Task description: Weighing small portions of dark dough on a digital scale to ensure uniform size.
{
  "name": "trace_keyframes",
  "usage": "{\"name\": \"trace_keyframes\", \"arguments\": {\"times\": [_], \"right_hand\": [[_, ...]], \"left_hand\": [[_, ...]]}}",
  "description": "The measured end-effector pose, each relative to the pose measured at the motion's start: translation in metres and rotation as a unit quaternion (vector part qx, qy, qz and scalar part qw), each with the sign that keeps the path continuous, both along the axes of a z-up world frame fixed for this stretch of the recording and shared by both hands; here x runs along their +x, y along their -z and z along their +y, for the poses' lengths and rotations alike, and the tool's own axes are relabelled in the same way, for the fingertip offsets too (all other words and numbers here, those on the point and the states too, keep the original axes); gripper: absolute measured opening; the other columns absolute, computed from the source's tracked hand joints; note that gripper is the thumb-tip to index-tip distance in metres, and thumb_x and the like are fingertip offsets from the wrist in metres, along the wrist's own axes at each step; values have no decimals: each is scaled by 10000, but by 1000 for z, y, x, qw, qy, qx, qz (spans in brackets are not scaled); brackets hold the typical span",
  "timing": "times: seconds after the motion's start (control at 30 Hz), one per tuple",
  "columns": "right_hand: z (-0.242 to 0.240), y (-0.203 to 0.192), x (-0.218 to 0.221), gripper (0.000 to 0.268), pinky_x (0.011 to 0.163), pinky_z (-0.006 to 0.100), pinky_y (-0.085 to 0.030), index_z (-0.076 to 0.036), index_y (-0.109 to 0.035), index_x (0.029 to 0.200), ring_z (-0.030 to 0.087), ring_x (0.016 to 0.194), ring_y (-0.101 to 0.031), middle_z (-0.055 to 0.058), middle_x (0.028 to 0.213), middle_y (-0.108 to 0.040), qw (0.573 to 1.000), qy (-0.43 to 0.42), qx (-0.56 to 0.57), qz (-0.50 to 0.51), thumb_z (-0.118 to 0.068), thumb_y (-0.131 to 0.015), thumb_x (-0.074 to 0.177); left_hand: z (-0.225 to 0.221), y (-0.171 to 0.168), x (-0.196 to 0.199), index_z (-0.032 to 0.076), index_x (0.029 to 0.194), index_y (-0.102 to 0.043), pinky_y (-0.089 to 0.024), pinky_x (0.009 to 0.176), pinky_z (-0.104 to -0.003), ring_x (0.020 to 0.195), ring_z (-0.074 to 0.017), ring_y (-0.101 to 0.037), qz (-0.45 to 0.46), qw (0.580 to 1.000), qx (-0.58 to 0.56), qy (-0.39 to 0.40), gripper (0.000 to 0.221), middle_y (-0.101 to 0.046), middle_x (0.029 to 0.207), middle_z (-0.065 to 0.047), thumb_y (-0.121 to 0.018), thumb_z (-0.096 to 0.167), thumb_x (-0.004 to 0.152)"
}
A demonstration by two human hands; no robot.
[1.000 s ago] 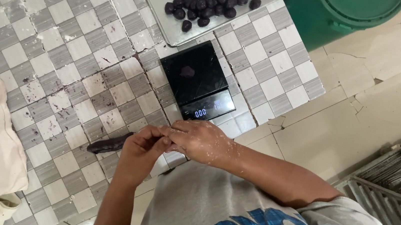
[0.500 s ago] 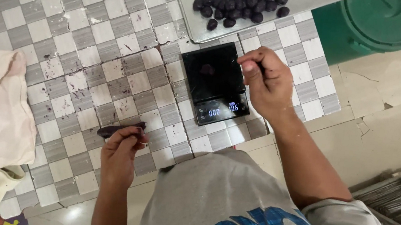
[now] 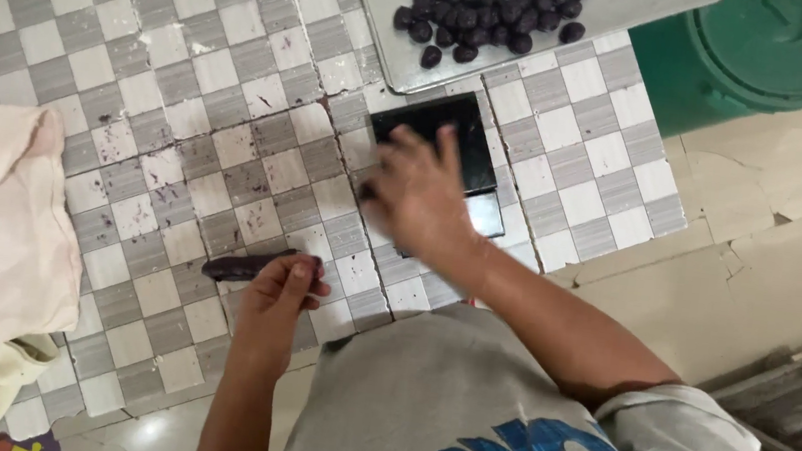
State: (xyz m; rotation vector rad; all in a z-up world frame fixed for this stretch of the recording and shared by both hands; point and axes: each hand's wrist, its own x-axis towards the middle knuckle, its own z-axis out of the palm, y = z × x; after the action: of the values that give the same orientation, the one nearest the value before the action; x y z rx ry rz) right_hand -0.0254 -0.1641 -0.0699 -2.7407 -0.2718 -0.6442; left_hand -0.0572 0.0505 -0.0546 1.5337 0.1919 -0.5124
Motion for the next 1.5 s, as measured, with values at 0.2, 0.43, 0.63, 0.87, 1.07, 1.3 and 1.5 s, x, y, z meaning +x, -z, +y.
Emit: {"name": "trace_keyframes", "arguments": {"times": [0.2,0.43,0.63,0.87,1.07,1.3,1.5], "right_hand": [[41,-6,-44,366,989,528,-358,-136,-620,997,277,1036,-583,61,1019,-632,994,-98,56,7,-443,-610,797],[34,-18,-52,407,740,444,-501,-67,-593,1079,317,860,-629,128,989,-603,968,-173,167,70,-393,-591,835],[13,-11,-42,219,631,352,-521,-142,-651,968,253,751,-649,60,846,-617,925,-151,331,112,-331,-563,903],[-42,-55,-31,186,525,221,-475,-25,-549,1087,147,645,-563,98,834,-566,680,-103,713,135,-137,-484,954],[-43,-73,-13,222,585,289,-394,-32,-432,1025,174,676,-455,69,792,-467,907,-48,413,-65,-238,-482,961],[-59,-17,2,617,977,535,-352,-32,-349,1358,384,1214,-443,204,1240,-559,979,47,89,175,-23,-618,803],[-94,55,16,271,728,408,-478,-91,-632,1053,305,896,-590,106,906,-648,994,58,43,84,-93,-680,786]], "left_hand": [[-11,-7,10,-37,929,-655,-486,619,-268,680,-166,-599,-64,991,64,97,246,-625,733,-105,-626,199,866],[-15,-19,15,-6,793,-659,-423,615,-264,685,-111,-502,-77,983,87,145,153,-586,656,-63,-587,92,885],[7,-26,29,4,902,-665,-463,693,-299,693,-200,-587,-97,979,140,111,132,-629,694,-136,-584,108,892],[16,-20,17,44,1010,-620,-518,767,-296,814,-182,-619,24,985,172,5,151,-669,875,-93,-515,98,916],[5,-1,6,51,895,-617,-520,737,-276,720,-153,-608,50,993,108,2,183,-637,769,-65,-509,194,935],[9,6,0,60,850,-599,-448,683,-268,675,-139,-549,4,998,43,34,157,-599,702,-54,-544,191,916],[-3,16,-2,0,861,-599,-516,655,-275,681,-175,-605,-7,999,20,33,254,-581,736,-99,-473,194,966]]}}
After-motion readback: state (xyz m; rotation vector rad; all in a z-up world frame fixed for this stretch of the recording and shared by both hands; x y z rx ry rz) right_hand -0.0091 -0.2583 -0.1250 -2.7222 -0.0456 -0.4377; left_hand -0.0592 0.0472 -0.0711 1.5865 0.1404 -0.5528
